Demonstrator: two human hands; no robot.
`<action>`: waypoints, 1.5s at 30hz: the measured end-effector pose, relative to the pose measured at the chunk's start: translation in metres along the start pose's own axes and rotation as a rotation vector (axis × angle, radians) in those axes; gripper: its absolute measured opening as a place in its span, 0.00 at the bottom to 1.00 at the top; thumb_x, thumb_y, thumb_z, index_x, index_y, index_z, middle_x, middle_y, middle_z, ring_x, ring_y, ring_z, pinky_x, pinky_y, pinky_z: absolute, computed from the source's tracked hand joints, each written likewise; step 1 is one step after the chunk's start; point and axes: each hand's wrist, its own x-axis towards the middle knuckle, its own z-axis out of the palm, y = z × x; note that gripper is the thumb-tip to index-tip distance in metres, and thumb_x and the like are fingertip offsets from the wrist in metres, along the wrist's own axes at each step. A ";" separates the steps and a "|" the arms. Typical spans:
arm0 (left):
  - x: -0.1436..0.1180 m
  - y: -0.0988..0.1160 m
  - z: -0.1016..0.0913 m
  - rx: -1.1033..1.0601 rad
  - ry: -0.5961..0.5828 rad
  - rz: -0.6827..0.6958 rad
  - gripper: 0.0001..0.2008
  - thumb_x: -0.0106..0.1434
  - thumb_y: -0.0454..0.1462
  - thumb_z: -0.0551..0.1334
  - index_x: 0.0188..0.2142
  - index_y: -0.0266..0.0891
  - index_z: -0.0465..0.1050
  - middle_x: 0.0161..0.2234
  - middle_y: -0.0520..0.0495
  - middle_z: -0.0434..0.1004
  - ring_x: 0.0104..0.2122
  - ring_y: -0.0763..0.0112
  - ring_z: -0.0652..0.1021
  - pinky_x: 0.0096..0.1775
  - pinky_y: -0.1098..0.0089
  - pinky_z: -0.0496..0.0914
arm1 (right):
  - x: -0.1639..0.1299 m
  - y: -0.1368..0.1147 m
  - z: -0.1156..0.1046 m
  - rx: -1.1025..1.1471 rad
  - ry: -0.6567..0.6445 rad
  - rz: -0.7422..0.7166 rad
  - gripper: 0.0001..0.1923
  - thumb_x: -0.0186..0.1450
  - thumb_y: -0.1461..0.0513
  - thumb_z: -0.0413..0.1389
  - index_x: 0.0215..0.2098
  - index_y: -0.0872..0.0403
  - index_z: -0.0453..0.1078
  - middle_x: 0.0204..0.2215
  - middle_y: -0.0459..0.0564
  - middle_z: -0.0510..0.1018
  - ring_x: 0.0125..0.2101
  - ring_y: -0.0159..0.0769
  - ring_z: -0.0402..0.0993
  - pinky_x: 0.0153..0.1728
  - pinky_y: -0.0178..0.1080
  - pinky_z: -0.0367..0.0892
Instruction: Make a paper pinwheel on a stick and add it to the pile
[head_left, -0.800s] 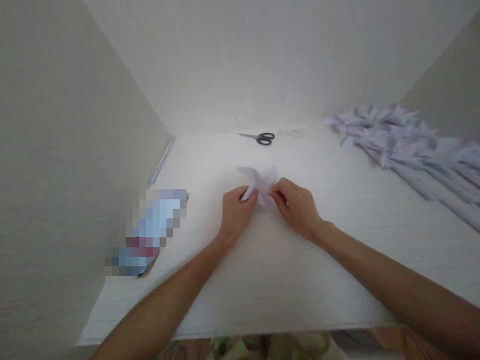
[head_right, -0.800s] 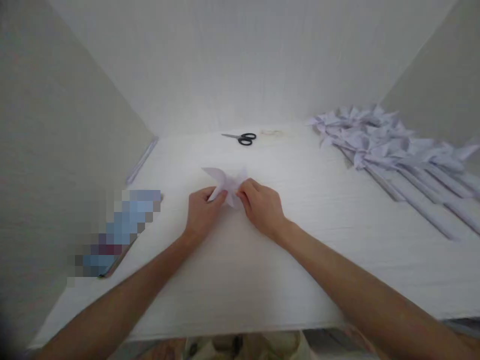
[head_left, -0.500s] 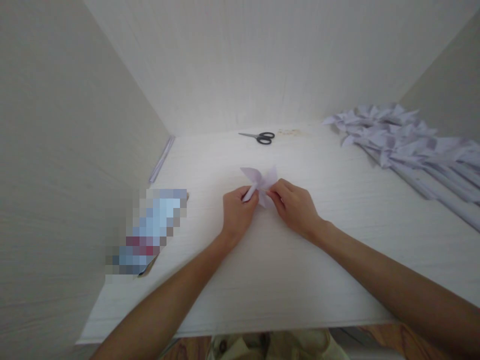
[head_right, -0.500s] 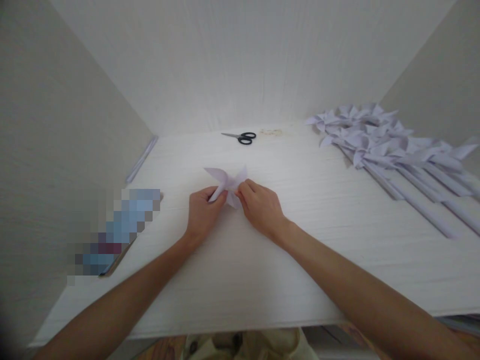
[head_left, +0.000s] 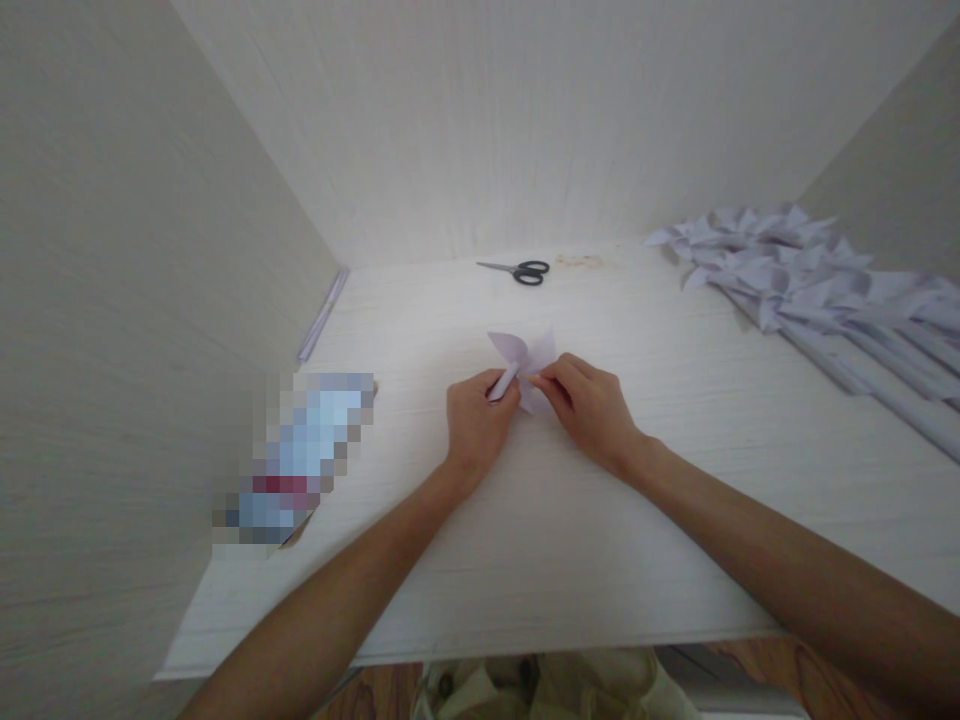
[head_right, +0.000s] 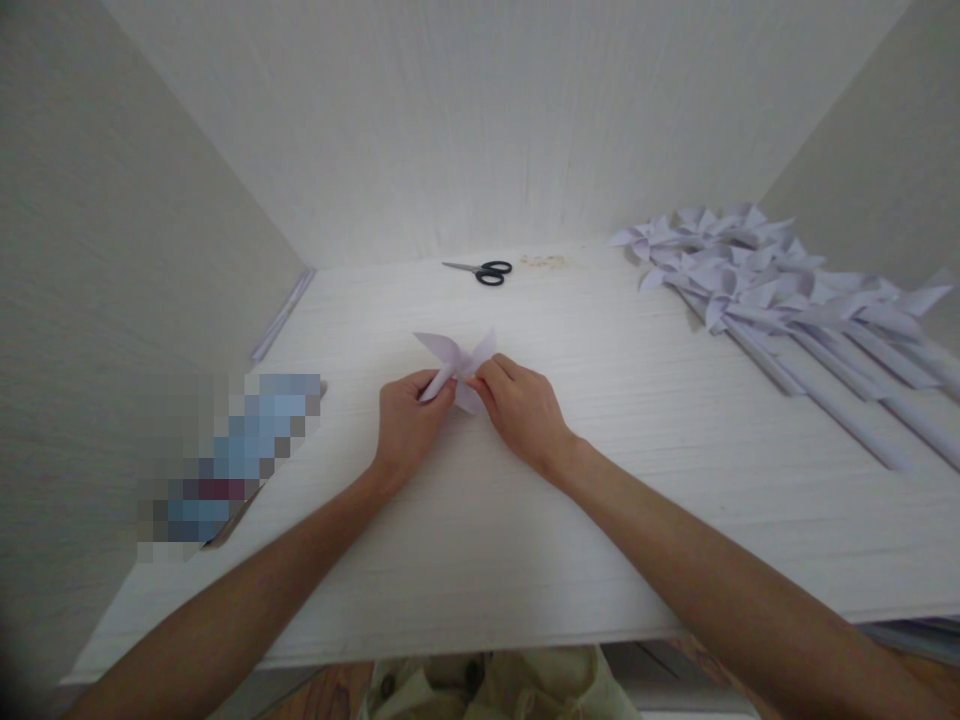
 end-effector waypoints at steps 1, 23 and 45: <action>0.000 0.000 0.000 -0.002 0.001 -0.002 0.11 0.53 0.35 0.54 0.26 0.34 0.74 0.20 0.52 0.71 0.21 0.77 0.68 0.25 0.76 0.60 | 0.000 0.000 0.000 0.008 0.005 -0.010 0.12 0.62 0.62 0.46 0.25 0.57 0.65 0.22 0.49 0.69 0.22 0.29 0.62 0.24 0.32 0.57; 0.001 -0.002 0.001 0.013 0.013 -0.010 0.10 0.53 0.36 0.54 0.26 0.34 0.73 0.21 0.52 0.71 0.21 0.77 0.68 0.25 0.75 0.60 | -0.002 0.003 0.005 0.111 -0.006 -0.037 0.11 0.61 0.64 0.46 0.25 0.56 0.67 0.23 0.48 0.69 0.24 0.27 0.63 0.25 0.31 0.58; 0.000 -0.001 0.001 0.053 0.016 0.005 0.11 0.54 0.37 0.54 0.24 0.34 0.73 0.19 0.52 0.69 0.20 0.77 0.67 0.24 0.75 0.59 | -0.001 -0.001 0.002 0.037 -0.002 -0.053 0.15 0.63 0.61 0.44 0.25 0.57 0.68 0.21 0.49 0.69 0.22 0.28 0.63 0.24 0.32 0.56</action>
